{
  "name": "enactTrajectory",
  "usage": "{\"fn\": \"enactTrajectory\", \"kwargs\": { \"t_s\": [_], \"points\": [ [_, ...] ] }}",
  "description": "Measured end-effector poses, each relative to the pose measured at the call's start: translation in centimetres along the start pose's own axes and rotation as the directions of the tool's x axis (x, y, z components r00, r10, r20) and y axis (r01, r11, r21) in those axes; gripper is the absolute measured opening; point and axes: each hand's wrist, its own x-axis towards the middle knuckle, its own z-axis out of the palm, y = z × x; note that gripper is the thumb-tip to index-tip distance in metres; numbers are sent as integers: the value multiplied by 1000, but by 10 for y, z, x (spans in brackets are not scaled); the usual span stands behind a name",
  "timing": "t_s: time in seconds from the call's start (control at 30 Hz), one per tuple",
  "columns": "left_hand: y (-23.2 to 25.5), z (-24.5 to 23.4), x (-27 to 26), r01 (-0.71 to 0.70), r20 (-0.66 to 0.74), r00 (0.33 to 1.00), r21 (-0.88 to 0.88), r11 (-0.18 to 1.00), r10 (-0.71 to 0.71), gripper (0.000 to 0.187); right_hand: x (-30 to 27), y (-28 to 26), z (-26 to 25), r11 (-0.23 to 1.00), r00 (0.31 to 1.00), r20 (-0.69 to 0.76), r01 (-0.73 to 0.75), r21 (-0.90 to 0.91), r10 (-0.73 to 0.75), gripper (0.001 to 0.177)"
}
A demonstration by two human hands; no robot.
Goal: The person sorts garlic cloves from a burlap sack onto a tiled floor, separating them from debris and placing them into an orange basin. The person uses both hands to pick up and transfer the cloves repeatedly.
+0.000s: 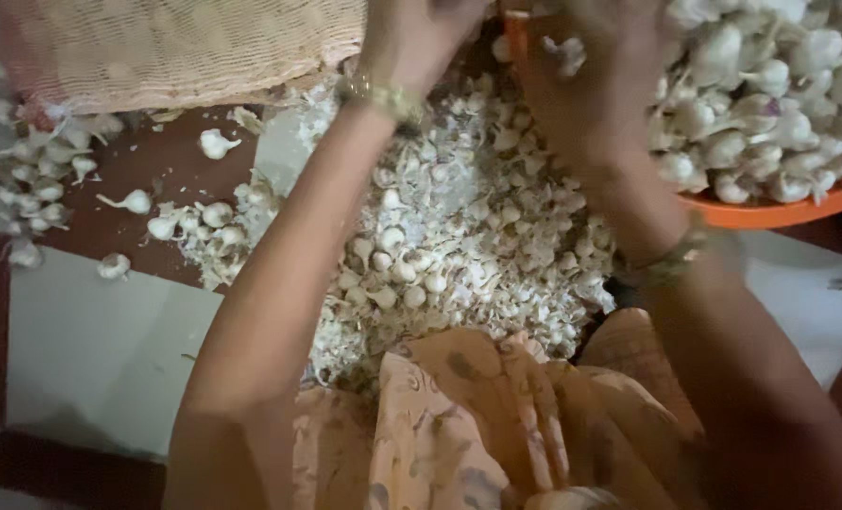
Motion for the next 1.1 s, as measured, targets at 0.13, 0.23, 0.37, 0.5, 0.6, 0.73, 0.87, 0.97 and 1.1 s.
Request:
{"fn": "enactTrajectory", "kwargs": {
  "t_s": [0.13,0.23,0.37,0.5,0.6,0.73,0.87,0.97,1.1],
  "points": [
    [-38,1,-100,599,354,774,-140,788,-525,21,-38,-17,82,979,965,247,-130,159,88,13],
    [-56,33,-166,328,320,883,98,939,-342,13,-66,5,146,993,936,347,-88,76,57,11],
    [-95,61,-184,-8,50,999,142,990,1,14,-92,23,199,923,622,688,-175,-344,374,61],
    [-116,35,-138,261,-67,963,-2,965,-260,18,-99,17,200,994,885,465,29,-103,22,52],
    [-119,31,-119,78,-212,976,100,992,-55,27,-96,-2,185,974,688,709,13,-224,154,51],
    [-111,37,-122,119,21,992,204,972,-126,39,-78,-1,175,869,596,665,-465,-173,451,39],
    [-98,20,-134,261,267,922,109,959,-281,57,-60,25,190,444,503,590,-858,256,632,49],
    [-120,-10,-142,525,8,851,42,850,-526,27,-42,23,207,-185,548,515,-545,818,659,26],
    [-187,-50,-160,406,-519,811,166,899,-271,20,-40,-18,192,452,593,600,-802,389,537,31]
  ]
}}
